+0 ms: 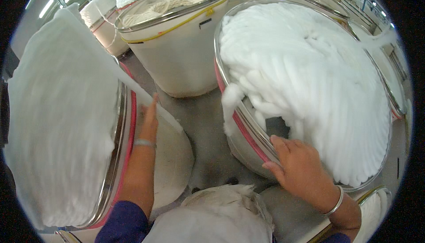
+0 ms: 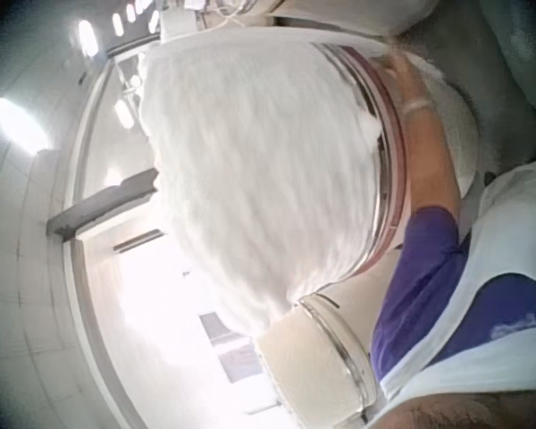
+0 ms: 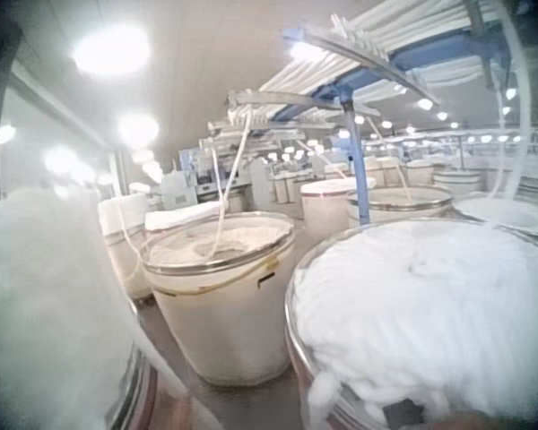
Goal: The person moves between large cylindrical containers filled with white cotton roving. They lift and reposition the roving, pull strands from one container to another, and tie the ends together. The person also places lids on some containers and continues to handle the roving by hand.
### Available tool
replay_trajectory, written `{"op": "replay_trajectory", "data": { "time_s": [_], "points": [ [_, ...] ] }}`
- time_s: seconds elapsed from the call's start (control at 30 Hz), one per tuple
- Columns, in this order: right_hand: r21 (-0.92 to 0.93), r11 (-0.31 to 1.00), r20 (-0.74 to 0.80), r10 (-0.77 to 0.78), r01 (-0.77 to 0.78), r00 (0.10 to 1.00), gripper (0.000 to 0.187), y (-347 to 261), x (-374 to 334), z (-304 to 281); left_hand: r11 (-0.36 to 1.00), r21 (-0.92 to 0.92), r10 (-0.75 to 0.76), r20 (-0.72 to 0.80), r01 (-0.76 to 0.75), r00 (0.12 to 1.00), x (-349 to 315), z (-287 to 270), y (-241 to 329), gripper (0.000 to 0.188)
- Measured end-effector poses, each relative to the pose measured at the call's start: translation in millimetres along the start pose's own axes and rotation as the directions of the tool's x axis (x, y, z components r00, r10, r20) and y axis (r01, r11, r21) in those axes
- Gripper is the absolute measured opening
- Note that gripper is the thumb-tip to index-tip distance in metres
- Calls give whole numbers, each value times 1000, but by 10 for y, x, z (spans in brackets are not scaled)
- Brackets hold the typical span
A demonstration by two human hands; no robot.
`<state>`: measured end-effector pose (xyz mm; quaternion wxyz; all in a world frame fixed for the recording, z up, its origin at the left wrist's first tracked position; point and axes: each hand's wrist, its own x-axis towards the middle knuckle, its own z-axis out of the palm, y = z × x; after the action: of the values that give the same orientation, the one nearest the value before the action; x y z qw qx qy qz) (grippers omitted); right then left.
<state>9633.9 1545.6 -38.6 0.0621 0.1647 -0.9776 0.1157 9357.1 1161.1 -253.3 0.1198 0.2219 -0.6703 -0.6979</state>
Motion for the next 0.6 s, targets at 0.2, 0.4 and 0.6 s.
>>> {"op": "replay_trajectory", "data": {
  "time_s": [0.2,0.4,0.6],
  "points": [
    [260,874,-153,-383,411,911,53,-203,-144,98,979,176,44,291,-99,956,324,140,-101,61],
    [647,720,400,-40,-251,916,76,-351,-112,818,959,-266,245,610,-97,753,-1282,288,-395,41],
    [773,623,76,95,-119,993,65,-542,528,1569,853,-169,452,713,-494,536,-2232,73,178,65]
  ]
}}
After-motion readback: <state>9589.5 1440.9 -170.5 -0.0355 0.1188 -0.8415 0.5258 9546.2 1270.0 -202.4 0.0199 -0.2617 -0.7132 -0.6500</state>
